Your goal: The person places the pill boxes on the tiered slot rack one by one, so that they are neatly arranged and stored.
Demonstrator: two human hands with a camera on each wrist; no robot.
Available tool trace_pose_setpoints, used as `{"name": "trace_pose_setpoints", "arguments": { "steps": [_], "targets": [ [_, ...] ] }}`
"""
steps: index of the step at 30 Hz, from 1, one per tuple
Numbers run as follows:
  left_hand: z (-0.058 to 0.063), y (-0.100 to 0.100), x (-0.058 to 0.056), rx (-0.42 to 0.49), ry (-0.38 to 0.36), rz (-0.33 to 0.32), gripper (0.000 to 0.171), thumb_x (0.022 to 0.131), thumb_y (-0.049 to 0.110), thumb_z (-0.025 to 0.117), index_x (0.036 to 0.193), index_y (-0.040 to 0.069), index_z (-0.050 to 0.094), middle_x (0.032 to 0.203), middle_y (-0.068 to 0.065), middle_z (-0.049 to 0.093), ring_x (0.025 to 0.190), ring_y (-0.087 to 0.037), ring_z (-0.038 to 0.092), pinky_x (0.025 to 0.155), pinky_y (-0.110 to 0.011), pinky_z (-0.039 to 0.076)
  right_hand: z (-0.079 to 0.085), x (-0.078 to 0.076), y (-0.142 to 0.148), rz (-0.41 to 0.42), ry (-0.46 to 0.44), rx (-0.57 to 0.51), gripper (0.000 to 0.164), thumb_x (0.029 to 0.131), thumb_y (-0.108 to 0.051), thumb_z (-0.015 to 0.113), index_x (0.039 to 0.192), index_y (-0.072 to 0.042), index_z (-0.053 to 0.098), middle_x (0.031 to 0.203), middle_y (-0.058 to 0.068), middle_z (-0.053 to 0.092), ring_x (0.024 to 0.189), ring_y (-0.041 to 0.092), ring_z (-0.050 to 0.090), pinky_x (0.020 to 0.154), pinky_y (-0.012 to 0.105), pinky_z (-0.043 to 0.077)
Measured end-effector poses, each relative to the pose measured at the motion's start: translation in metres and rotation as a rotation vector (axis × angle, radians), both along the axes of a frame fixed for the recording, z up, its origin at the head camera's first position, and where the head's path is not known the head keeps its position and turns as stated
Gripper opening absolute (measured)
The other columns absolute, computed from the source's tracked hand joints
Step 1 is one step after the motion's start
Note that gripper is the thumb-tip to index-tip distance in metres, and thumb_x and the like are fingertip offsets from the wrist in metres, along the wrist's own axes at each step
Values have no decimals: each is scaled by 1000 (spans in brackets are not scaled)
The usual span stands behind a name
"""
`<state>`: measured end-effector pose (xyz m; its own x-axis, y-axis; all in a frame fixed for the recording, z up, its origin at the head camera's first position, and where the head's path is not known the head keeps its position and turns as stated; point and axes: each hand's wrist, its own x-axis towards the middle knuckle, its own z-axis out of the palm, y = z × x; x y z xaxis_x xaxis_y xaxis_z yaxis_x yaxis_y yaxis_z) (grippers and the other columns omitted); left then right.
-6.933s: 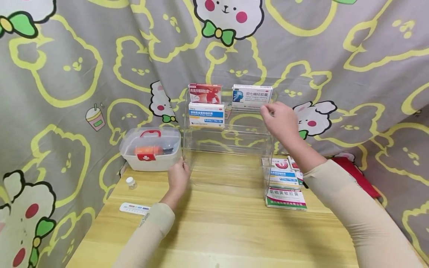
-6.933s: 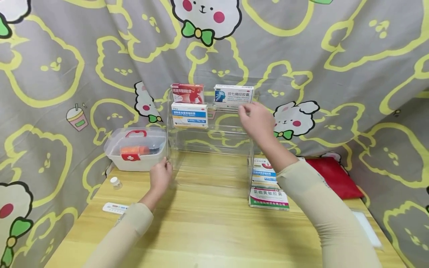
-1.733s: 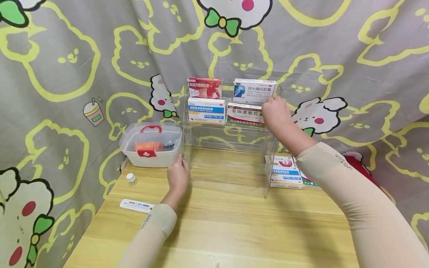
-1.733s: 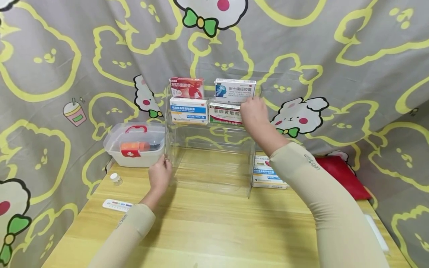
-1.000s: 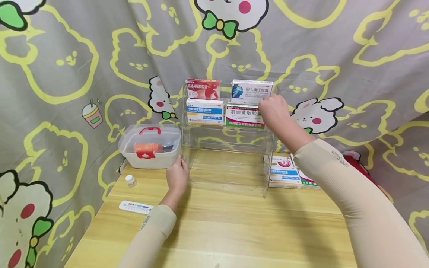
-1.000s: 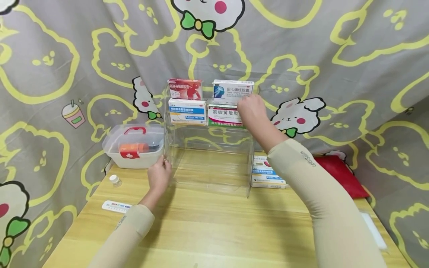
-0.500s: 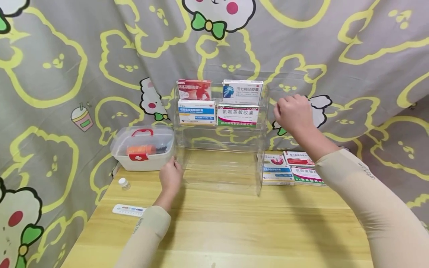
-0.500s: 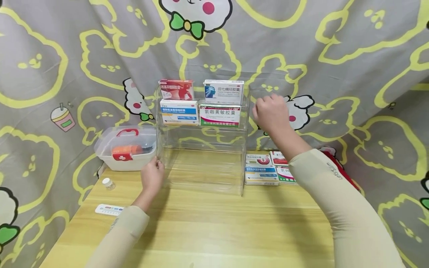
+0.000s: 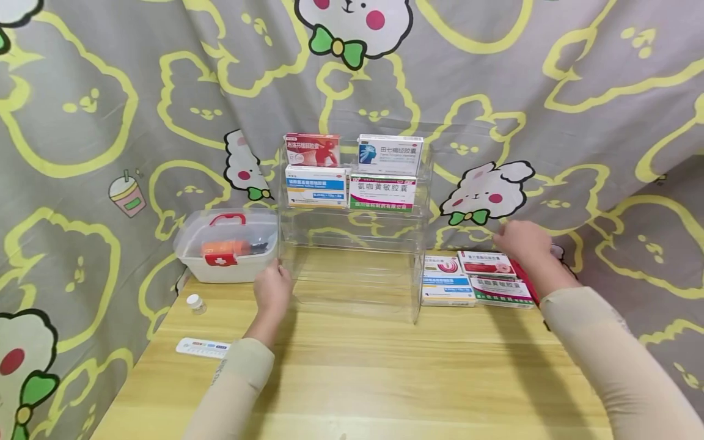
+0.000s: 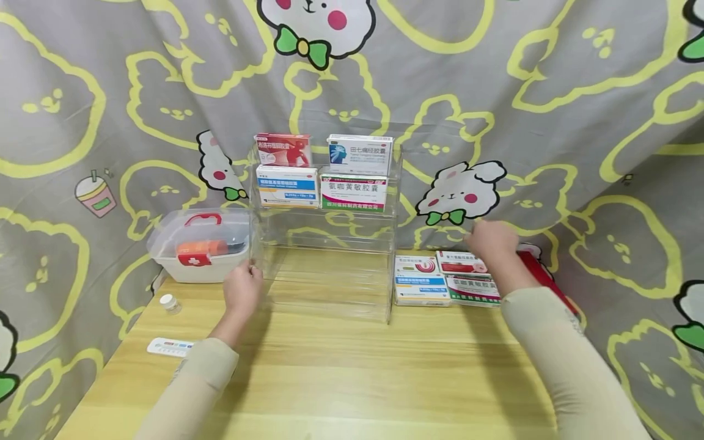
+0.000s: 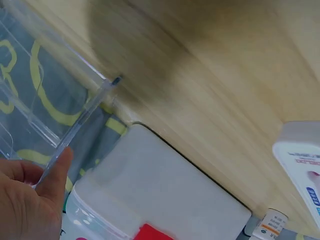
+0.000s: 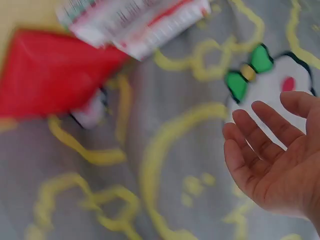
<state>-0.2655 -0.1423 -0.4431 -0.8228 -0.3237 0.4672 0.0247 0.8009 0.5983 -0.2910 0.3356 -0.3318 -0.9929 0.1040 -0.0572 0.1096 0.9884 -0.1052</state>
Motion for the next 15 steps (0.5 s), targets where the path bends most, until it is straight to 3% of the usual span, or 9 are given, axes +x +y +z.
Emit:
{"name": "trace_pose_setpoints", "arguments": {
  "steps": [4, 10, 15],
  "targets": [
    [1, -3, 0, -10, -32, 12, 18, 85, 5, 51, 89, -5, 65, 76, -28, 65, 69, -49, 61, 60, -56, 47, -37, 3, 10, -21, -106, -40, 23, 87, -27, 54, 87, -7, 65, 88, 19, 59, 78, 34, 51, 55, 42, 42],
    [1, -3, 4, -16, -47, 18, 19, 86, 8, 49, 90, -5, 63, 76, -30, 64, 70, -50, 60, 60, -57, 46, -74, 7, 27, 54, -290, -26, 47, 83, -28, 63, 120, 1, 58, 111, 27, 56, 92, 39, 50, 74, 57, 44],
    [3, -5, 5, -16, -65, 26, 20, 87, 9, 48, 91, -4, 63, 78, -30, 65, 72, -51, 60, 62, -57, 46, -91, 9, 34, 85, -299, -48, 59, 76, -27, 71, 126, -1, 54, 113, 27, 52, 97, 40, 46, 77, 60, 43]
  ]
}}
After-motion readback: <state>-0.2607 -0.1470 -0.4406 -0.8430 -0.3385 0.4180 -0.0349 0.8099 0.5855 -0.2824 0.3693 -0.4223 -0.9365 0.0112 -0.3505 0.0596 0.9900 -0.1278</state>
